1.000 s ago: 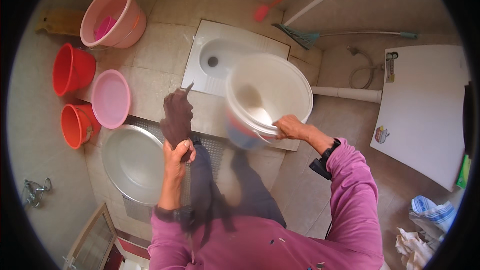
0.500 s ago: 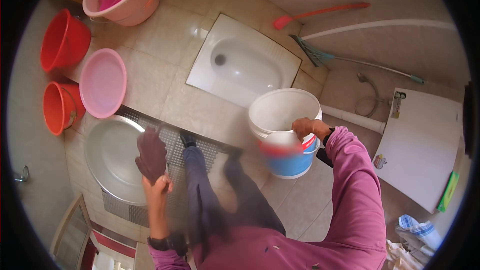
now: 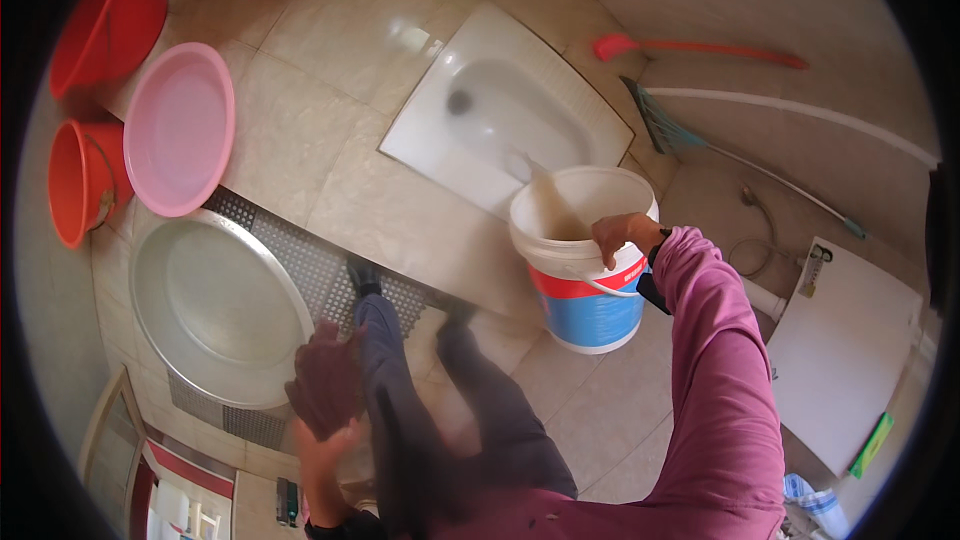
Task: The person rinses a bucket and a cloth under a faucet in a bathroom, then wipes the interior of the bucket with the cloth.
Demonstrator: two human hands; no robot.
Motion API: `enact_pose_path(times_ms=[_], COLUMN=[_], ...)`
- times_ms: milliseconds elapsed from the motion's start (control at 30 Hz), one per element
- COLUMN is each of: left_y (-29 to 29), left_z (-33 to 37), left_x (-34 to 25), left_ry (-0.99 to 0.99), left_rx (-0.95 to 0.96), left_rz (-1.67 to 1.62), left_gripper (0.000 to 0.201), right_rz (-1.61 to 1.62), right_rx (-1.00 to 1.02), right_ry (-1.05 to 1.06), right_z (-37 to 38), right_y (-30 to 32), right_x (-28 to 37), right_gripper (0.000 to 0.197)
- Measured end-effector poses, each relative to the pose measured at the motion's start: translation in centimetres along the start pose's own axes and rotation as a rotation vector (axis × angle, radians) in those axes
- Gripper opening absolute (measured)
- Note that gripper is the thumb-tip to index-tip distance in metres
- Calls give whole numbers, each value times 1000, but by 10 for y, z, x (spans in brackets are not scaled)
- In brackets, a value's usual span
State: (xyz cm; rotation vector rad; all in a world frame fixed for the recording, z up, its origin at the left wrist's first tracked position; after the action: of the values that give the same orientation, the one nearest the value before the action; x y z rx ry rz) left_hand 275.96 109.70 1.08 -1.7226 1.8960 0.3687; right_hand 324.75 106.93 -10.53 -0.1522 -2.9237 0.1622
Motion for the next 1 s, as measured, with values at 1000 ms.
enact_pose_path(times_ms=[1000], left_y=[32], left_z=[51], left_x=[21], left_ry=[112], left_rx=[176], left_rz=[67], left_gripper=[77], right_rz=[-140], right_rx=[522], right_ry=[-385], right_z=[52], right_y=[126], right_x=[54], right_gripper=[61])
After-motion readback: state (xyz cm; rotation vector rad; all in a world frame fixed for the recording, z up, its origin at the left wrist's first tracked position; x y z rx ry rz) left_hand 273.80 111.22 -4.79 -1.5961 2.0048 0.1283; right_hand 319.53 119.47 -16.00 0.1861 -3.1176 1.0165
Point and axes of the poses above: each hand's wrist, its own z-axis towards the middle knuckle, its own y-axis out of the back of the hand, x = y × z, the point moved 2 cm from there along z, towards the middle knuckle, and after that the axes turned 3 degrees about y, right-handed, at the moved point
